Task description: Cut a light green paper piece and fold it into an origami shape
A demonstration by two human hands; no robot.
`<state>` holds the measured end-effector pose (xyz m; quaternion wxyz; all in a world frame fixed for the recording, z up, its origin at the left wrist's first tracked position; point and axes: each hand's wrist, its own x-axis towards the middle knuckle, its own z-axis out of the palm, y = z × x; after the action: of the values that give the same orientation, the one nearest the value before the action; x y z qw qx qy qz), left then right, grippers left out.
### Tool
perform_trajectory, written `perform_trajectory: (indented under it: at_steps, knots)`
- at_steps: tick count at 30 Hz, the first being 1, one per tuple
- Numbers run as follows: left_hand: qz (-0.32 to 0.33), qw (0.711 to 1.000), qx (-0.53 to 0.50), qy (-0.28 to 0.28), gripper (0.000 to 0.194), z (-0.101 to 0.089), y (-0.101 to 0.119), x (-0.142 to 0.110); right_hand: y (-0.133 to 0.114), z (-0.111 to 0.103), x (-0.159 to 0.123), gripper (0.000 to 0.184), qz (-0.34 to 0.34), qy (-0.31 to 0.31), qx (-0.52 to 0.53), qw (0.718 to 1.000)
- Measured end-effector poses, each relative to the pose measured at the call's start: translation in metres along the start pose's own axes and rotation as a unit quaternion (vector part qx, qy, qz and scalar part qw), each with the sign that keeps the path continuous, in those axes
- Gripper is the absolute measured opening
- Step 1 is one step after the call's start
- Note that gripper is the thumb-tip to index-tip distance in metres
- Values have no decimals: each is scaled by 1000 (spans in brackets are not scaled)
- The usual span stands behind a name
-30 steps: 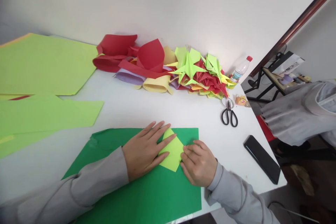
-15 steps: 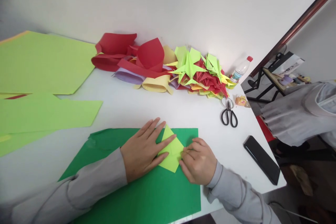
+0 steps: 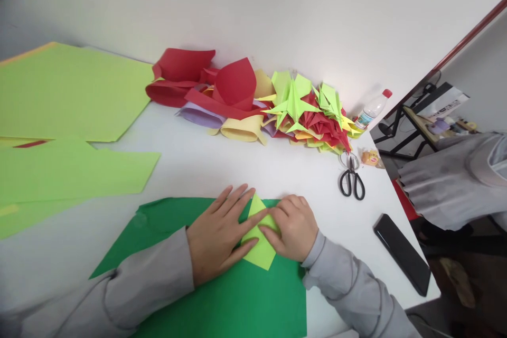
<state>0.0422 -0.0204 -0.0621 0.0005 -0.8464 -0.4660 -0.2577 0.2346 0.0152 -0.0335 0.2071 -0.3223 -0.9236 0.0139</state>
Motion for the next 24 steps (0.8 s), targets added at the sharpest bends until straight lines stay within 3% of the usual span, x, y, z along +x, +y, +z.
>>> perform_trajectory:
  at_steps: [4, 9, 14, 17, 20, 24]
  knots:
    - [12, 1000, -5, 11, 42, 2, -3, -3, -3, -1, -5, 34, 48, -29, -9, 998]
    - [35, 999, -32, 14, 43, 4, -7, -4, -12, -1, -7, 30, 110, -44, 25, 993]
    - [-34, 974, -216, 59, 52, 4, -12, -2, -14, 2, -10, 31, 138, -38, 79, 986]
    - [-84, 926, -361, 68, 53, 0, -14, 1, -14, 3, -10, 38, 140, -35, 92, 985]
    - [-128, 855, -497, 79, 49, -7, -13, 5, -14, 3, -9, 44, 130, -24, 111, 985]
    - [-205, 748, -622, 109, 48, -15, -11, 11, -13, 2, -6, 24, 135, 4, 229, 964]
